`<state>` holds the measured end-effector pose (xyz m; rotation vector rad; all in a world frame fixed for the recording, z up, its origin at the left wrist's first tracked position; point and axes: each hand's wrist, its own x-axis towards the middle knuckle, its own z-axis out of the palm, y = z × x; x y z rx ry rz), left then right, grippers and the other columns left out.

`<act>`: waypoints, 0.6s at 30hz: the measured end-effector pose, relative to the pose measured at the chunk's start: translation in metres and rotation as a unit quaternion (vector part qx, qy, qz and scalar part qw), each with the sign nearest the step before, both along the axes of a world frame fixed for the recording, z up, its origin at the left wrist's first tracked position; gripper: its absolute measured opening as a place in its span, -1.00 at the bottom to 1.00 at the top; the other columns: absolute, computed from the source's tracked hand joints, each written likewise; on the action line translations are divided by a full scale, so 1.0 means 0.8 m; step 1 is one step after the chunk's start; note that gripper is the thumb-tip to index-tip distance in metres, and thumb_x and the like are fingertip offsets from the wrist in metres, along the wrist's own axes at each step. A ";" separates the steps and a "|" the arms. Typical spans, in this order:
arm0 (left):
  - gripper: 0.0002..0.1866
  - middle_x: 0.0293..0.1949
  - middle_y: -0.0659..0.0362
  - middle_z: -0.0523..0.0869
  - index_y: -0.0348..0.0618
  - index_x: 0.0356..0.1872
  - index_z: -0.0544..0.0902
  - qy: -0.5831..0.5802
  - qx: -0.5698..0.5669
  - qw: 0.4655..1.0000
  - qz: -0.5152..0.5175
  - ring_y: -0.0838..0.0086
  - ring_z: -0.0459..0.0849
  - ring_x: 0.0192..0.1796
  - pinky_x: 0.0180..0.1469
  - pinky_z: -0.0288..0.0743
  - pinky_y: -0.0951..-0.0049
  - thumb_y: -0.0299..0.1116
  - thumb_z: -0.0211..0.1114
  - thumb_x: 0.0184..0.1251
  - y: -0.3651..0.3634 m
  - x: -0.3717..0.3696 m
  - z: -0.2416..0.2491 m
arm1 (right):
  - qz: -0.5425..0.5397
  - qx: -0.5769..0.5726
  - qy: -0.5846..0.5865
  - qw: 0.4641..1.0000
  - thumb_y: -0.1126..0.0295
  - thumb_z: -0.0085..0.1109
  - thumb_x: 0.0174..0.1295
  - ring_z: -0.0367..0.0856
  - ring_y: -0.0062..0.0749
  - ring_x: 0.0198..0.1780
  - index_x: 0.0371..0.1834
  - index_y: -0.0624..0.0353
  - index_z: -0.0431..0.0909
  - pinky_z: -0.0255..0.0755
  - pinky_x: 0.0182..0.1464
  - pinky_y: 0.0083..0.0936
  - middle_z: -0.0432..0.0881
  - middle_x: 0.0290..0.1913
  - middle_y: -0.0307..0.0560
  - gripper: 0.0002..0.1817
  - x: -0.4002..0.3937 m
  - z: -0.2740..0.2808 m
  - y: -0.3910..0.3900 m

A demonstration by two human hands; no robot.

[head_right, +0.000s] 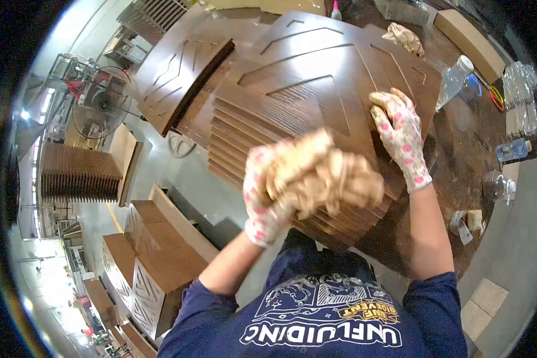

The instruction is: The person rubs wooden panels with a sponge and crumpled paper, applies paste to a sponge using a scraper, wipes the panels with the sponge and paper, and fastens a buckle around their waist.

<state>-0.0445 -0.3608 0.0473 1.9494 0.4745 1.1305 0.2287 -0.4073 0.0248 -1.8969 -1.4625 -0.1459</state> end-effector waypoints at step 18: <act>-0.59 0.07 -0.02 0.64 -0.16 0.13 0.59 0.132 0.143 0.970 -0.146 0.06 0.56 0.17 0.22 0.42 0.23 -0.42 0.31 0.21 0.305 0.111 0.044 | -0.117 0.116 0.402 0.901 0.49 0.05 0.36 0.61 -0.51 -0.01 0.00 0.27 0.62 0.45 0.11 -0.54 0.70 -0.09 -0.19 -0.77 0.050 0.039 0.015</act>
